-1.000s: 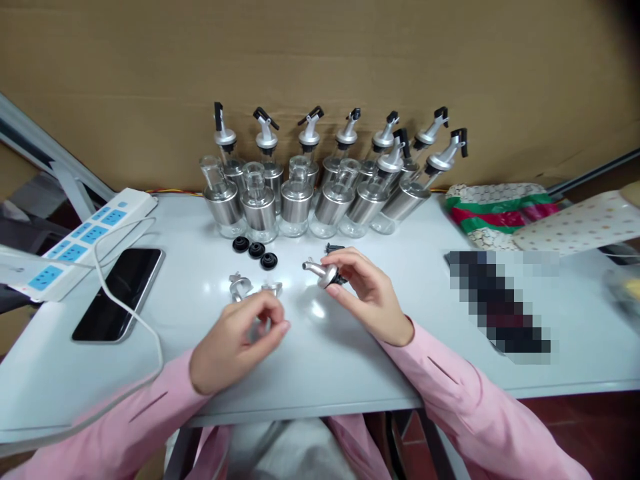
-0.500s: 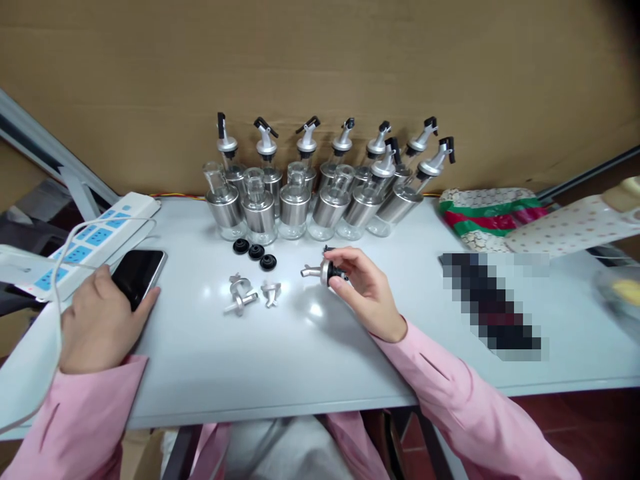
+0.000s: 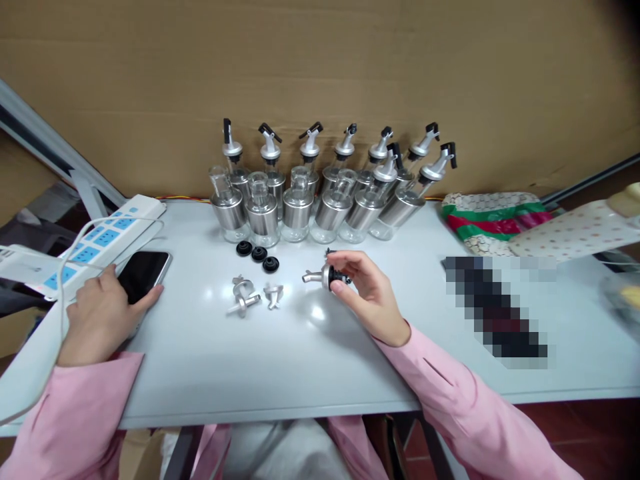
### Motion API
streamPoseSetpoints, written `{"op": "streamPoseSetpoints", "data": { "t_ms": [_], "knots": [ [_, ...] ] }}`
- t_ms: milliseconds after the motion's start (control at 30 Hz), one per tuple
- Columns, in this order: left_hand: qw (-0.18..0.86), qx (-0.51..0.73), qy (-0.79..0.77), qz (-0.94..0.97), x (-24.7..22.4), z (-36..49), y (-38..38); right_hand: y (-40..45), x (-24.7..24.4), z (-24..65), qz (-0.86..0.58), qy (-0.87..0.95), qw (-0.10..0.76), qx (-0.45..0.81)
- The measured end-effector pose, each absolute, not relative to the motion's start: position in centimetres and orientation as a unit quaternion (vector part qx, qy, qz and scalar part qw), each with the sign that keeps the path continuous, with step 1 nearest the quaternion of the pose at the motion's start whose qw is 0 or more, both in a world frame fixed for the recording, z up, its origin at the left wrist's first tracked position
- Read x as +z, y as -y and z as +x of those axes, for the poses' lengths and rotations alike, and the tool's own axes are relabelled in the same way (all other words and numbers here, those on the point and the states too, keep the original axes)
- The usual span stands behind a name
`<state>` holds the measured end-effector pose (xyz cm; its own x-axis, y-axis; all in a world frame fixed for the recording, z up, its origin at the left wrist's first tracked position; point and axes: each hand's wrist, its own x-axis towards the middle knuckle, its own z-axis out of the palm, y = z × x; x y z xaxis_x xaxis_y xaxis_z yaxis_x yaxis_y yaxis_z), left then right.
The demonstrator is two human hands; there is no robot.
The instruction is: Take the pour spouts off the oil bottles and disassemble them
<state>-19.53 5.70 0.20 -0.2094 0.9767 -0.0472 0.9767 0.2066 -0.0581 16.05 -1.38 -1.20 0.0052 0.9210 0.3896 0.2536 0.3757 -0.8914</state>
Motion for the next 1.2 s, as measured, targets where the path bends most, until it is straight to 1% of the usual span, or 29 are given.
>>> {"op": "streamPoseSetpoints", "data": {
  "t_ms": [233,400,467,500,567,600,667,733,800,933,1033,1100,1200],
  "knots": [
    [-0.002,-0.026,-0.776,0.63,0.0,-19.9,-5.9,1.4,-1.0,15.9,-0.471,0.639,0.527,0.303],
    [0.023,-0.034,-0.772,0.634,0.2,-20.0,-5.5,1.3,-1.1,16.0,-0.47,0.639,0.527,0.304],
    [0.015,-0.001,-0.76,0.649,0.4,-19.0,-4.9,1.3,-1.2,16.0,-0.469,0.639,0.526,0.307],
    [-0.011,0.034,-0.75,0.66,0.5,-18.2,-4.4,1.3,-1.2,16.0,-0.469,0.639,0.526,0.308],
    [-0.077,0.164,-0.69,0.701,0.9,-15.9,-3.4,1.3,-1.3,16.0,-0.473,0.636,0.523,0.312],
    [-0.077,0.219,-0.626,0.745,1.2,-14.4,-2.9,1.4,-1.3,16.0,-0.477,0.635,0.52,0.315],
    [-0.019,0.28,-0.499,0.82,1.9,-11.3,-2.0,1.4,-1.2,16.0,-0.483,0.633,0.511,0.325],
    [0.012,0.275,-0.401,0.874,2.5,-8.2,-1.4,1.5,-1.0,16.0,-0.485,0.632,0.502,0.337],
    [0.031,0.238,-0.333,0.912,2.6,-5.6,-1.3,1.5,-0.9,15.9,-0.482,0.631,0.498,0.349],
    [0.001,0.181,-0.263,0.948,1.5,-2.9,-1.9,1.5,-0.6,15.8,-0.487,0.64,0.484,0.343],
    [-0.045,0.201,-0.243,0.948,0.5,-2.7,-2.3,1.6,-0.6,15.7,-0.506,0.65,0.461,0.33],
    [-0.061,0.225,-0.232,0.944,0.1,-3.0,-2.3,1.8,-0.6,15.6,-0.504,0.652,0.45,0.345],
    [-0.024,0.263,-0.207,0.942,0.1,-3.4,-2.1,2.0,-0.6,15.4,-0.476,0.653,0.448,0.383]
  ]
}}
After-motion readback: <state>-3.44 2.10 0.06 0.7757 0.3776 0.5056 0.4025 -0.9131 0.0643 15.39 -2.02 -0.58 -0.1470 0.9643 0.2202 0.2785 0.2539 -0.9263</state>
